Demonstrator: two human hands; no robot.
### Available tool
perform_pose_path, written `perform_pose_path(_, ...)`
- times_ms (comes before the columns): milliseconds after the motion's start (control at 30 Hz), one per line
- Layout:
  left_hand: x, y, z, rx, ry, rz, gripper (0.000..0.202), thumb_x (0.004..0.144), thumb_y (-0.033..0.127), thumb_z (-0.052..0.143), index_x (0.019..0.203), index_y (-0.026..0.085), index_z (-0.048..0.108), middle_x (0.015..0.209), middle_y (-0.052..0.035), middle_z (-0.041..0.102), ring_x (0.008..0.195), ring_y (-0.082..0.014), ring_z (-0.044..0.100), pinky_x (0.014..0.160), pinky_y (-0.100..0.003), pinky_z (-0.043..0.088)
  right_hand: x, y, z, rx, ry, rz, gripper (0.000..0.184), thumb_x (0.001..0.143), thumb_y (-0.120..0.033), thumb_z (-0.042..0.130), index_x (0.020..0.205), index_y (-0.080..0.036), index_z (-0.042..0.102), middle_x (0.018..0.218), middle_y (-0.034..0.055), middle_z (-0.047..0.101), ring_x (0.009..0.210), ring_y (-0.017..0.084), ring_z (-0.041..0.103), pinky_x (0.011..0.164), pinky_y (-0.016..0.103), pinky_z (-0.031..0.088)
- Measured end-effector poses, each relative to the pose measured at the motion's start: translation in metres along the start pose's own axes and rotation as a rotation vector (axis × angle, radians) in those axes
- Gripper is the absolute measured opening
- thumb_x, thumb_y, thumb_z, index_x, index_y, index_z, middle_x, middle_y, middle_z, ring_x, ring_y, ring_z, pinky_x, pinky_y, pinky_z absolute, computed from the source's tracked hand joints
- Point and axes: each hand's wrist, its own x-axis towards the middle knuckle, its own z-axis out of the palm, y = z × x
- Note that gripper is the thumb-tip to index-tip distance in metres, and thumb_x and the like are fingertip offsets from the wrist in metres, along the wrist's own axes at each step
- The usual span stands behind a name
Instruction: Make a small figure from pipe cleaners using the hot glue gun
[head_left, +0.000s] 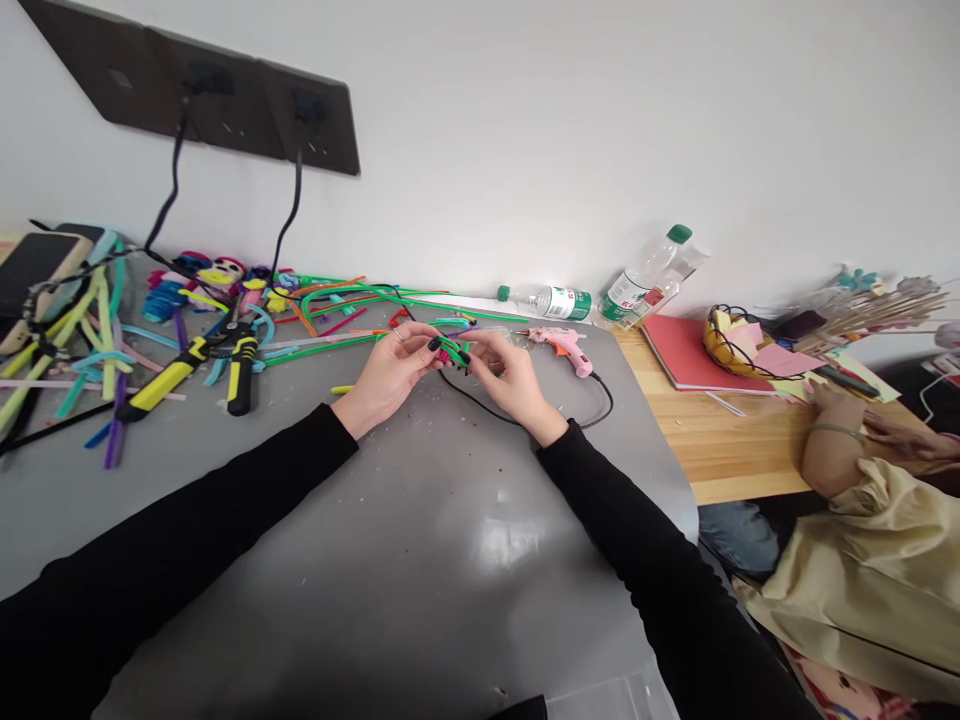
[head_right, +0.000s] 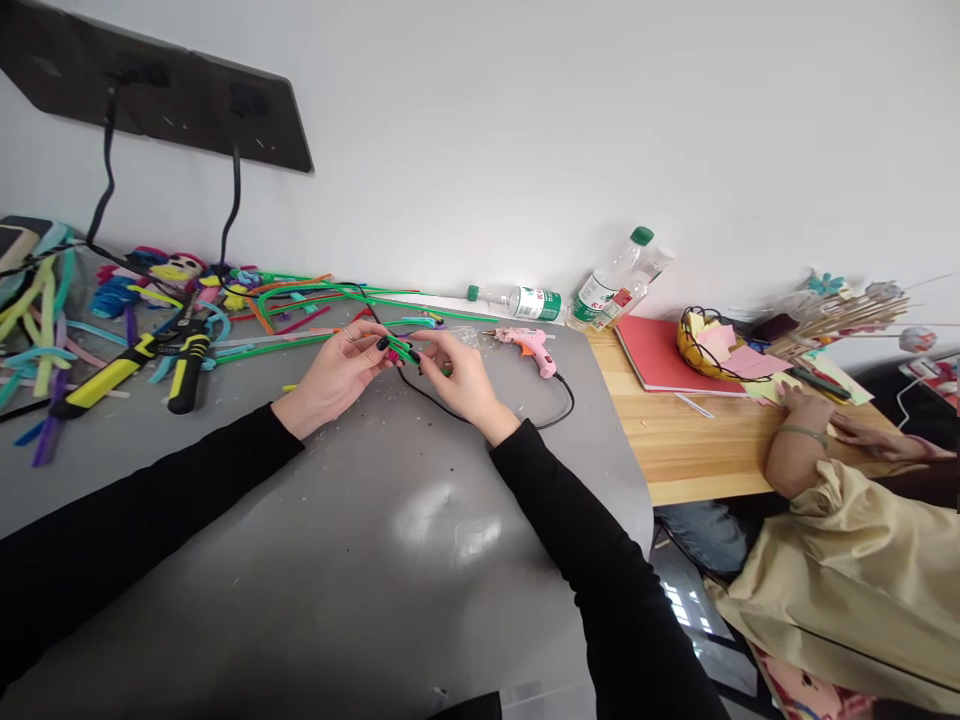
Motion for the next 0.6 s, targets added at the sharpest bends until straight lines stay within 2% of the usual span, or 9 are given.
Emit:
perform_pose_path(233, -0.001, 0.001, 0.002, 0.014, 0.016, -0.029, 0.049, 0.056, 0.037, 0.104, 0.088, 0.018, 0.073, 0.078, -0.0002, 0.075, 0.071, -0.0124, 0.07, 0.071, -0.025, 0.058, 0.0, 0.006, 0.0, -0.101, -0.019, -0.068, 0.025, 0.102, -0.025, 0.056, 0.119, -0.019, 0.073, 0.089, 0.0053, 0.075, 0.069, 0.014, 0.063, 0.068, 0.027, 0.052)
perform_pose_path(600, 0.0, 0.002, 0.0, 0.044, 0.007, -0.083, 0.046, 0.056, 0.035, 0.104, 0.084, 0.018, 0.072, 0.077, -0.0009, 0.077, 0.069, -0.0128, 0.07, 0.073, -0.026, 0.058, 0.0, 0.01, 0.0, -0.191, 0.014, -0.15, 0.018, 0.101, -0.022, 0.056, 0.103, -0.019, 0.074, 0.082, 0.0035, 0.07, 0.062, 0.012, 0.05, 0.062, 0.026, 0.044)
